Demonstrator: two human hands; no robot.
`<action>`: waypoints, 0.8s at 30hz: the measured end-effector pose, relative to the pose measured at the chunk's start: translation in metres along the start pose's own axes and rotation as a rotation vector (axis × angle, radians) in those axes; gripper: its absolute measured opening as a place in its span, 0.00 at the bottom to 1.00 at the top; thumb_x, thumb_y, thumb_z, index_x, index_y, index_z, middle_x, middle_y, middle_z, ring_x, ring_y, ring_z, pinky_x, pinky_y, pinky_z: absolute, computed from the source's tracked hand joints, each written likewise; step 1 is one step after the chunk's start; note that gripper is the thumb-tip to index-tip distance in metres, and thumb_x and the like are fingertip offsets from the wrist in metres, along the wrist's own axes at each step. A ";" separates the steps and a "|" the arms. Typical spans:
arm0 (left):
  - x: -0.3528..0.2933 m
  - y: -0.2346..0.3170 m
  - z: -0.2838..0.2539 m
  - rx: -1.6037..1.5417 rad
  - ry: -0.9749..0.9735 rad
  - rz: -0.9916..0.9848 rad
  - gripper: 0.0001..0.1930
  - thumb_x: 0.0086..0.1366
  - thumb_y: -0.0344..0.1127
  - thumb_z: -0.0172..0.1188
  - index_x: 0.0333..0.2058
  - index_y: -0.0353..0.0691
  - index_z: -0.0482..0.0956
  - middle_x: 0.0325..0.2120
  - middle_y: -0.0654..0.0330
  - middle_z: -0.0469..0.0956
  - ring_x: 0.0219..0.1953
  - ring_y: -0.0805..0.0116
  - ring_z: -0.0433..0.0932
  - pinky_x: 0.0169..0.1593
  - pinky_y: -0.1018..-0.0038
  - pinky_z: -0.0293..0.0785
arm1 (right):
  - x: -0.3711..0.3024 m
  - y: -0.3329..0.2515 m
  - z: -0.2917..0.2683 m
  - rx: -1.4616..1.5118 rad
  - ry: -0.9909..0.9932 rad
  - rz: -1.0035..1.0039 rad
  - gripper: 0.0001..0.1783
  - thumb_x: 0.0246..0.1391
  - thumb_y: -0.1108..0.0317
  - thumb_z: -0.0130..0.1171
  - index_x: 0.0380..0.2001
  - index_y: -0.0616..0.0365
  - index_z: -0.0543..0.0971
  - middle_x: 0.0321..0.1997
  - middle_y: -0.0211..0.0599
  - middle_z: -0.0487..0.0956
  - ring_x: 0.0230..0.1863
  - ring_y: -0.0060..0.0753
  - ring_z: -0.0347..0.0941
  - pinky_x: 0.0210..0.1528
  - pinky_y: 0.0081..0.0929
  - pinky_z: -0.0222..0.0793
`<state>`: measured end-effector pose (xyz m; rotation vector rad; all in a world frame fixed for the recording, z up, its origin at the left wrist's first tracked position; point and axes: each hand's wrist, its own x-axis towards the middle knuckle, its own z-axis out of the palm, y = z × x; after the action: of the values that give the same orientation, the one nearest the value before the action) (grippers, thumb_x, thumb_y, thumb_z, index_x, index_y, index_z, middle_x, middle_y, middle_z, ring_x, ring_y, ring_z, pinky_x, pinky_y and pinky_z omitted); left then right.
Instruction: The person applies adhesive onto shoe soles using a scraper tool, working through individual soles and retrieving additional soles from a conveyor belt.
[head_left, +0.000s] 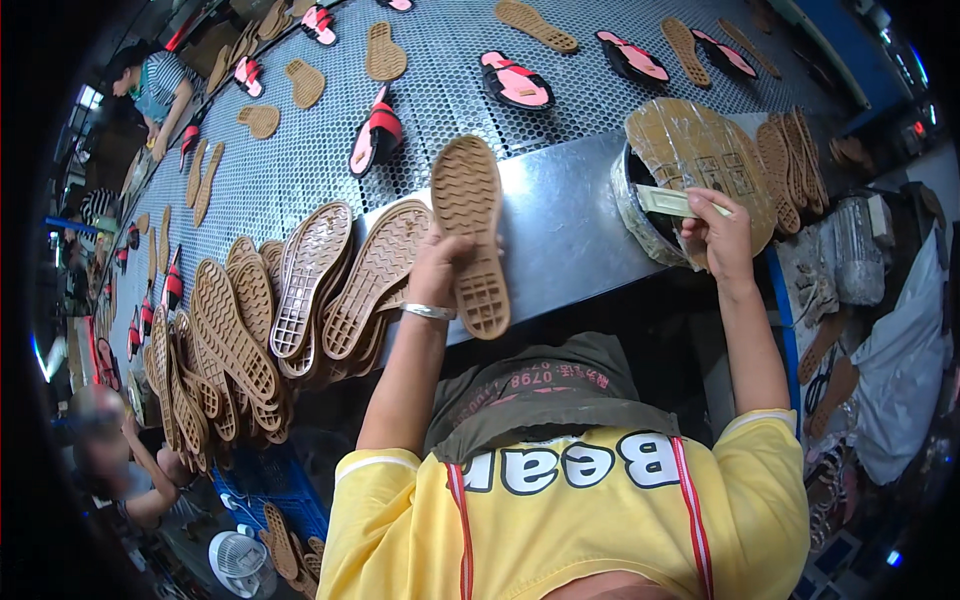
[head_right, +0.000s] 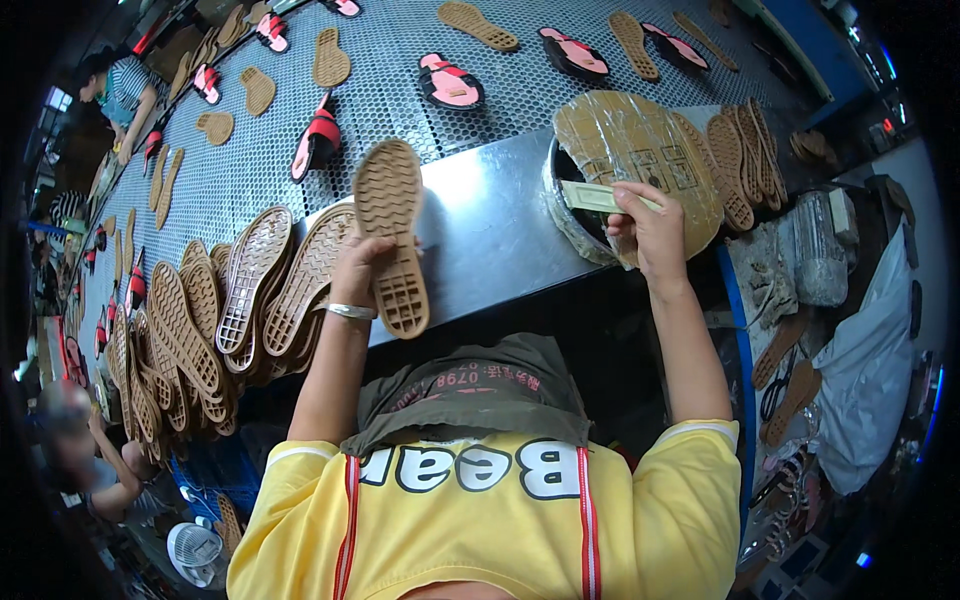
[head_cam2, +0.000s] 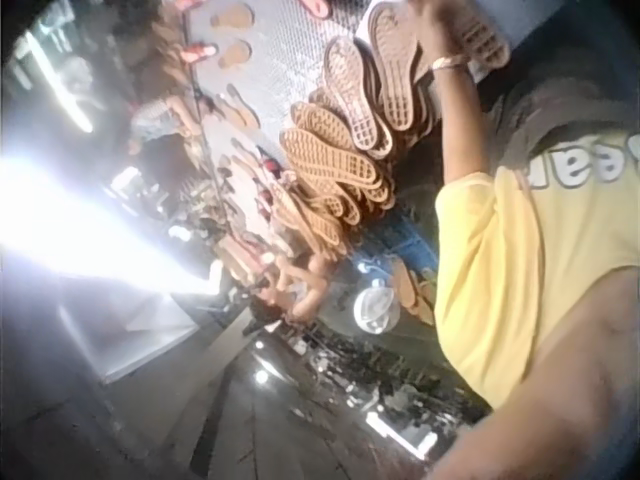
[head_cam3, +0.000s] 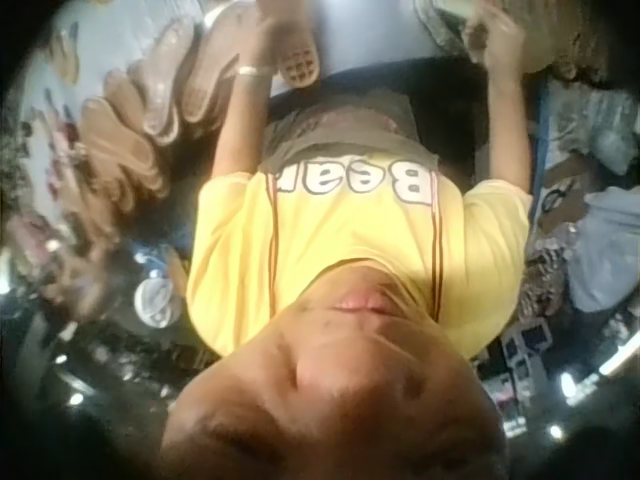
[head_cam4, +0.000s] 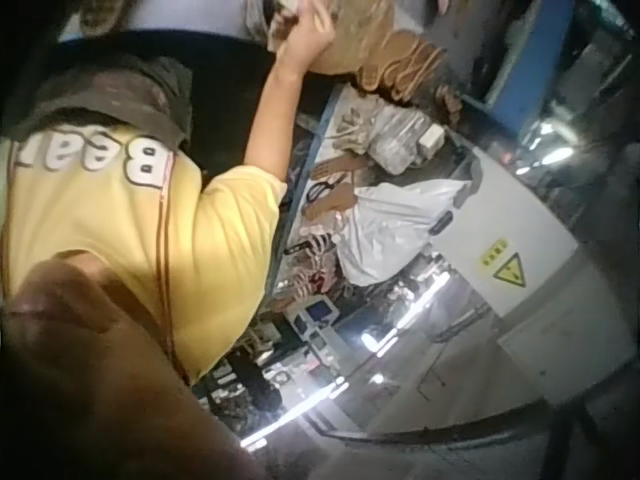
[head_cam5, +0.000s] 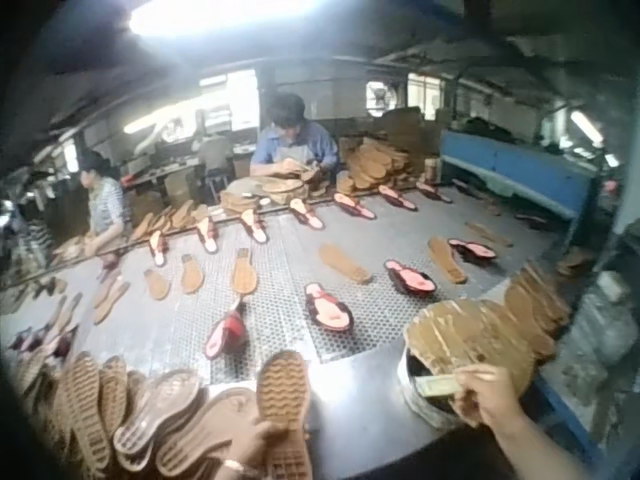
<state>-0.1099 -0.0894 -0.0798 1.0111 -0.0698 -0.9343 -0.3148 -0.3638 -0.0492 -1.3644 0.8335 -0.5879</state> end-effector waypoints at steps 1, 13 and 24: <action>0.001 -0.008 -0.003 -0.029 -0.042 -0.042 0.20 0.53 0.22 0.45 0.47 0.32 0.66 0.32 0.46 0.77 0.30 0.58 0.79 0.35 0.65 0.79 | 0.000 0.002 -0.002 0.117 -0.040 0.049 0.10 0.53 0.72 0.57 0.37 0.66 0.78 0.24 0.33 0.77 0.20 0.19 0.73 0.22 0.17 0.72; -0.039 -0.035 0.011 -0.452 -0.384 -0.262 0.28 0.64 0.50 0.43 0.54 0.33 0.64 0.46 0.42 0.72 0.35 0.60 0.77 0.36 0.71 0.78 | -0.032 -0.003 0.078 0.345 -0.219 0.068 0.12 0.54 0.72 0.56 0.39 0.67 0.77 0.25 0.34 0.78 0.21 0.20 0.74 0.24 0.17 0.74; -0.041 -0.032 0.006 -0.099 -0.440 -0.092 0.37 0.56 0.55 0.55 0.59 0.39 0.59 0.46 0.56 0.71 0.38 0.72 0.74 0.38 0.77 0.75 | -0.045 -0.006 0.099 0.175 -0.110 -0.145 0.11 0.55 0.71 0.55 0.38 0.68 0.78 0.26 0.35 0.78 0.22 0.20 0.73 0.25 0.18 0.74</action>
<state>-0.1584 -0.0710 -0.0862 0.7080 -0.3438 -1.2214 -0.2618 -0.2696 -0.0352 -1.2911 0.5839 -0.6757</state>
